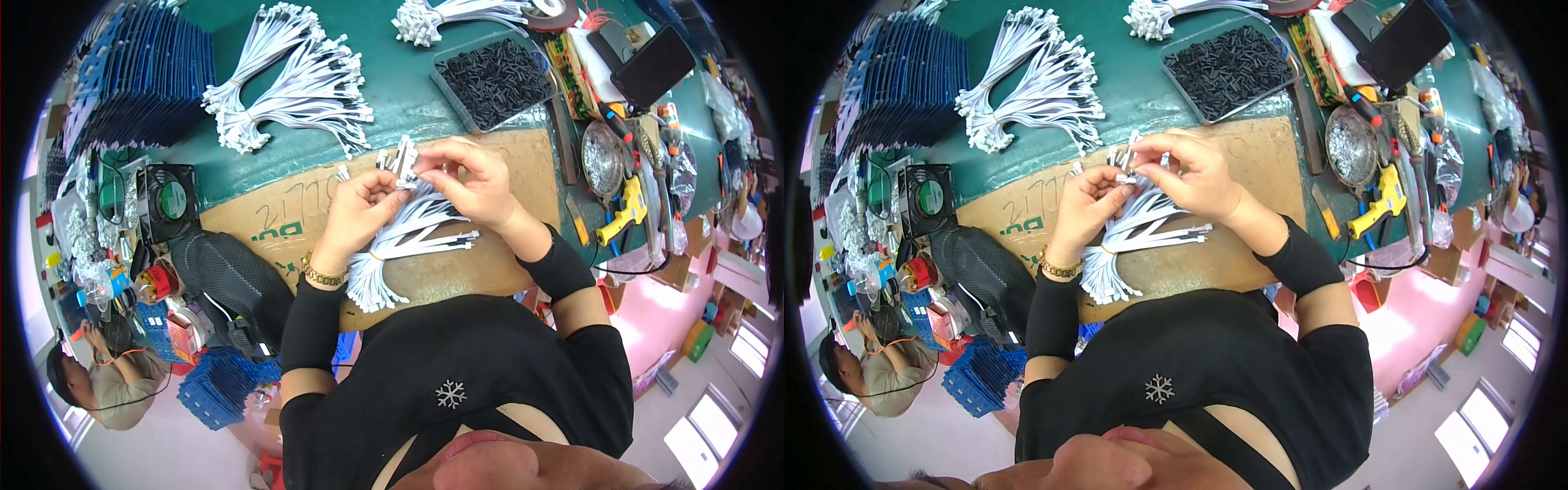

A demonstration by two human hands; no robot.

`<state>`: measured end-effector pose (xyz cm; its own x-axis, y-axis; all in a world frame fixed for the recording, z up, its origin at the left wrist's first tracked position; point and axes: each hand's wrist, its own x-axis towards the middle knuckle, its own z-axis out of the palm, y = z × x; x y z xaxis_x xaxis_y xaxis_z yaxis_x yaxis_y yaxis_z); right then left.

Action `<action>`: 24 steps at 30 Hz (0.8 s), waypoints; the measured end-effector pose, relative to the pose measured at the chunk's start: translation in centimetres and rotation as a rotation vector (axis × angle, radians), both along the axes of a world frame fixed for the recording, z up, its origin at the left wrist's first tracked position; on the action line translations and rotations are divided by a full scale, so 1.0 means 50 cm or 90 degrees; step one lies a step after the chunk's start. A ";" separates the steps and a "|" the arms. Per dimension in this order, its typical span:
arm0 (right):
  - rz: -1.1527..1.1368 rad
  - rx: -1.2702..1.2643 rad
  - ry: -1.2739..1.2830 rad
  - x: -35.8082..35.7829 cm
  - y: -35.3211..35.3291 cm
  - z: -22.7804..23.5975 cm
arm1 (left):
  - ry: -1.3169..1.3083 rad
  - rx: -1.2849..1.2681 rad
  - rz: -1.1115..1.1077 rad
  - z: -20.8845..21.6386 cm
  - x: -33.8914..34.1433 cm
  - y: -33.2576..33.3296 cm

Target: The person preps and organizes bundles of white wires with connectors by hand at a factory workbench, securing them with rubber bands and placing them into plastic trays.

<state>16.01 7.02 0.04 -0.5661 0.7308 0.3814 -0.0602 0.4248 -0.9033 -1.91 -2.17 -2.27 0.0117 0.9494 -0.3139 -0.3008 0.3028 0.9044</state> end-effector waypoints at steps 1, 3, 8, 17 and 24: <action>0.010 0.055 -0.001 0.000 0.005 -0.003 | -0.002 -0.003 -0.008 0.002 0.003 -0.002; 0.017 0.110 -0.004 -0.001 0.008 -0.005 | 0.013 0.002 -0.008 0.008 0.001 -0.002; 0.011 -0.009 -0.024 -0.007 -0.006 0.004 | 0.025 0.004 -0.002 0.005 -0.002 -0.005; 0.061 -0.179 -0.003 0.003 -0.011 -0.007 | 0.008 -0.014 -0.006 0.004 -0.005 -0.004; 0.012 -0.149 0.049 -0.002 -0.011 -0.014 | 0.005 -0.004 -0.012 0.003 -0.005 -0.002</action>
